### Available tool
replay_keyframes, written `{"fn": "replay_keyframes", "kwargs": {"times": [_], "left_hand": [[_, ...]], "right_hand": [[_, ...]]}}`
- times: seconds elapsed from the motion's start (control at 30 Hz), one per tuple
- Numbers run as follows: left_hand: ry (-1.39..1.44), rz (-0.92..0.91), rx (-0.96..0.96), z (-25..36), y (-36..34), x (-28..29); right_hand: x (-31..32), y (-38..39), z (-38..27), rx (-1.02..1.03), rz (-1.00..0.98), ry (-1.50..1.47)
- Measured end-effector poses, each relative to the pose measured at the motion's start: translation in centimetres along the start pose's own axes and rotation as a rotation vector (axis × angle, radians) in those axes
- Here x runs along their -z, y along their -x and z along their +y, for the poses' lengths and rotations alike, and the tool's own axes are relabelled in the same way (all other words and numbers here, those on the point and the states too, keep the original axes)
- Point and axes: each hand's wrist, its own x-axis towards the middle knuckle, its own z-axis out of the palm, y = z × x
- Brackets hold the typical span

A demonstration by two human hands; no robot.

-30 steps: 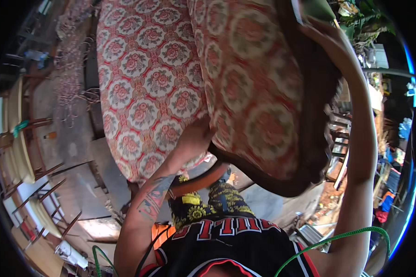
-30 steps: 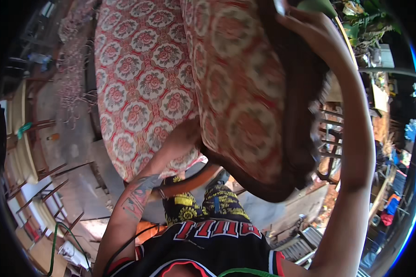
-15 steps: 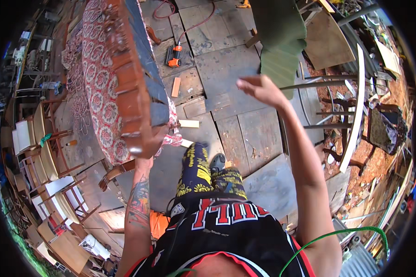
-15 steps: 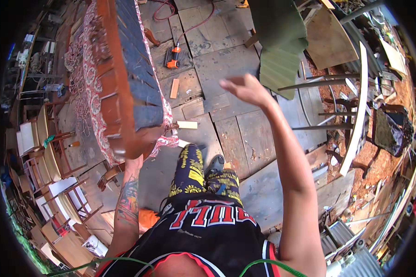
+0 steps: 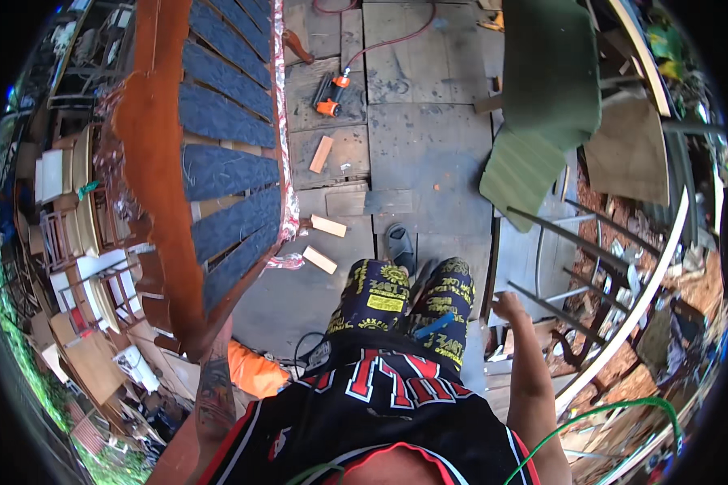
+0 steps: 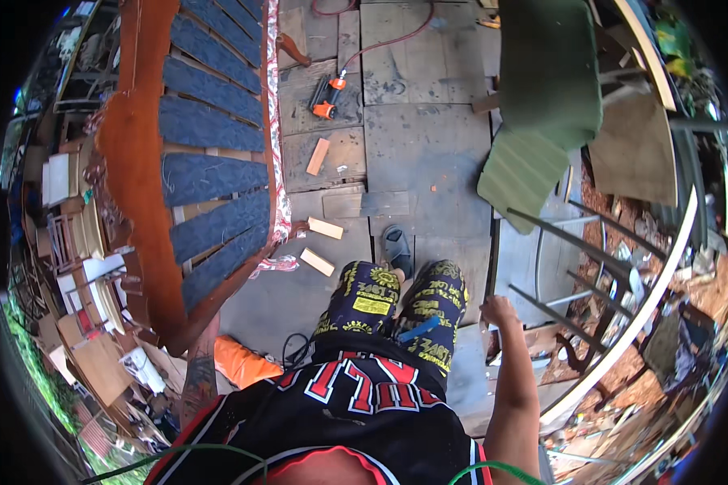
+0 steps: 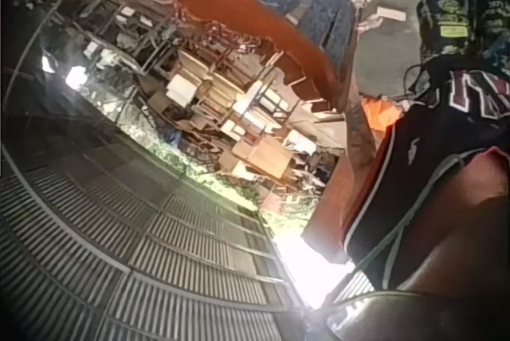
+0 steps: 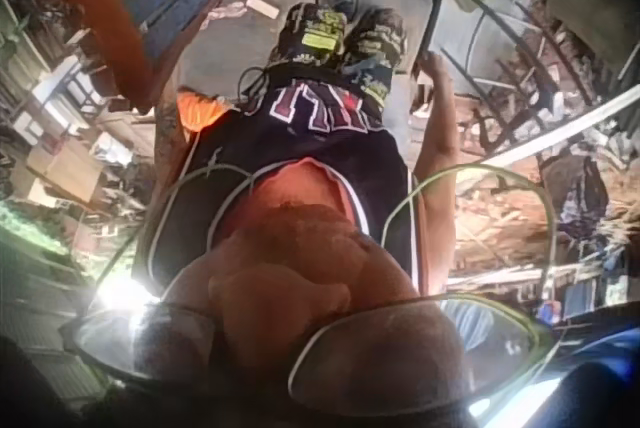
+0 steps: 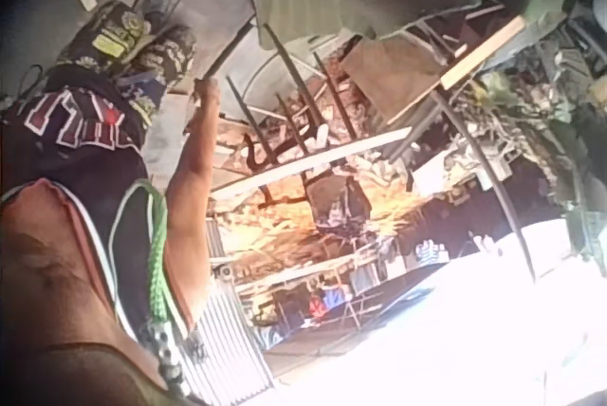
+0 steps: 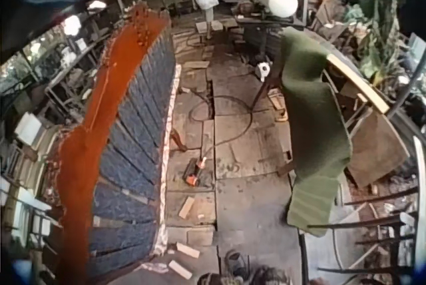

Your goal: Secure new fabric to a wooden chair frame using a pneumatic staple gun.

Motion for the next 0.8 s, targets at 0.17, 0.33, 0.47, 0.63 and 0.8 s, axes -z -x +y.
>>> {"fn": "replay_keyframes", "kwargs": {"times": [0.17, 0.33, 0.47, 0.63, 0.8], "left_hand": [[0.197, 0.232, -0.044, 1.9, 3.6, -0.2], [0.396, 0.475, -0.141, 3.6, 10.3, 0.6], [0.303, 0.454, -0.481, -0.4, 5.8, -9.0], [-0.055, 0.732, -0.927, -2.3, 7.0, -6.5], [-0.196, 0.496, -1.045, -2.6, 9.7, -2.8]], "right_hand": [[8.3, -8.0, -3.6, 0.111, 0.000, -0.008], [17.3, -30.7, -11.5, 0.545, 0.271, 0.077], [25.3, -46.0, -27.2, 0.687, 0.373, 0.178], [27.6, -55.0, -45.9, 1.143, 0.414, 0.114], [22.7, -53.8, -56.8, 1.605, 0.300, -0.204]]}}
